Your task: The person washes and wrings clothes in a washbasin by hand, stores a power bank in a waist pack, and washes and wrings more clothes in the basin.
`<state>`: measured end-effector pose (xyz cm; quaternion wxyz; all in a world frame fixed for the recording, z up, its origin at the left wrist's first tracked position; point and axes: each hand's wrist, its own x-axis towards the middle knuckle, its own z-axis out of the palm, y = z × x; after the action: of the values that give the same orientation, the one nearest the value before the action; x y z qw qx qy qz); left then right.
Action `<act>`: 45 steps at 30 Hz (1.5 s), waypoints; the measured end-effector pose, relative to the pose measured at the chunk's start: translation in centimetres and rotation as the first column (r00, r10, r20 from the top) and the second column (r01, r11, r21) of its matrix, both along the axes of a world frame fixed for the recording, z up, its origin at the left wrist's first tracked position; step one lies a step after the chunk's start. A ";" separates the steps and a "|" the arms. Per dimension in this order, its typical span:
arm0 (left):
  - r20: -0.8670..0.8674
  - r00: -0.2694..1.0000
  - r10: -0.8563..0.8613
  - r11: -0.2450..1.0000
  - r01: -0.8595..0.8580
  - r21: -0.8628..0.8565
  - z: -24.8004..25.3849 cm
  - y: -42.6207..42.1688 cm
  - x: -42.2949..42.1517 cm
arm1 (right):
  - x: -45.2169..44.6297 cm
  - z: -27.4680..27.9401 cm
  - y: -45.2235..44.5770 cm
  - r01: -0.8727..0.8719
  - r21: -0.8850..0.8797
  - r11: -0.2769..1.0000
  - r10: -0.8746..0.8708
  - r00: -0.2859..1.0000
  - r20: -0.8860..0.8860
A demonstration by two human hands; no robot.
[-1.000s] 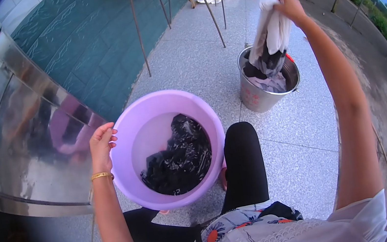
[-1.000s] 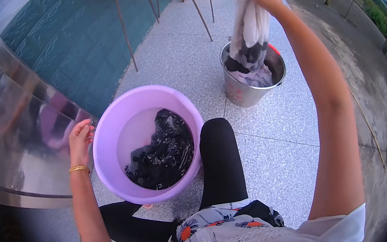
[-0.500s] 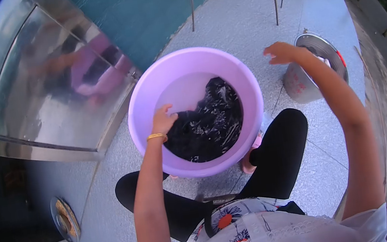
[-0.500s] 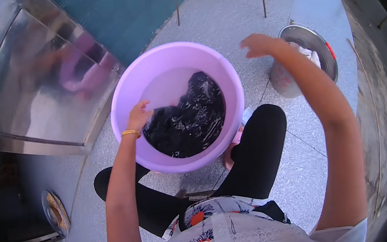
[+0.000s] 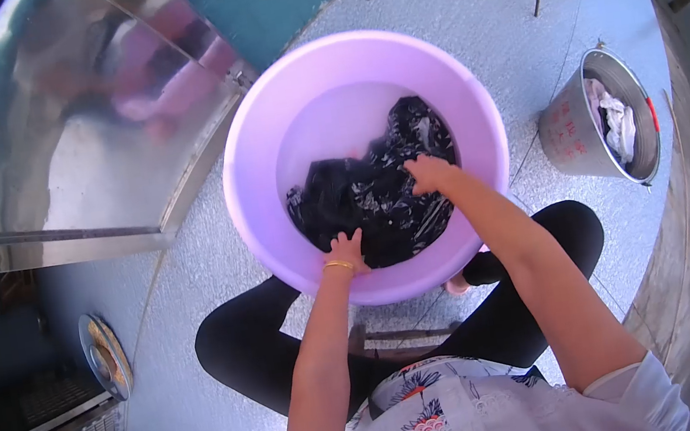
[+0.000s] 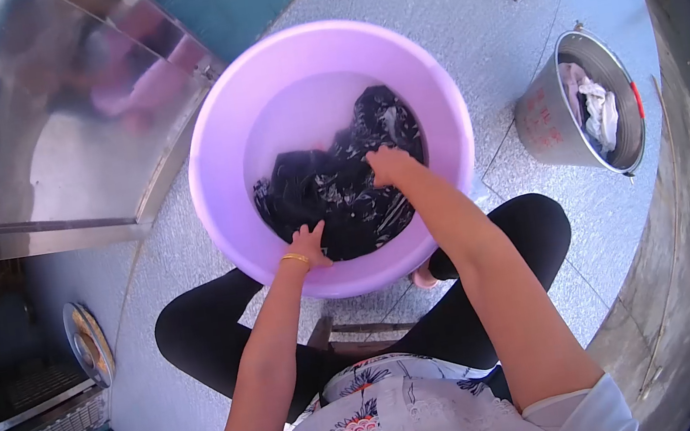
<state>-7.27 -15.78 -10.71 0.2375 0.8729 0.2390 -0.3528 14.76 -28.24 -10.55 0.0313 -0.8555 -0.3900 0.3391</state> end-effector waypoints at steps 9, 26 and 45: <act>0.326 0.935 0.138 0.972 -0.192 0.139 -1.6 2.4 0.7 | -6.3 -2.1 0.9 -0.249 0.160 0.955 0.234 0.966 0.107; 0.543 0.344 0.766 0.632 -0.559 -0.536 9.6 14.2 11.2 | -2.9 -2.2 -0.2 -0.318 -0.061 0.946 0.299 0.930 -0.212; 0.178 0.945 0.274 0.730 -0.083 -0.679 4.6 3.5 4.0 | -2.7 11.1 3.9 -0.157 0.376 0.913 0.333 0.819 -0.468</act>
<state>-3.23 -12.30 -6.08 0.5944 0.7433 0.1476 -0.2691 12.06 -24.30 0.53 0.2300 -0.6561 -0.5244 0.4916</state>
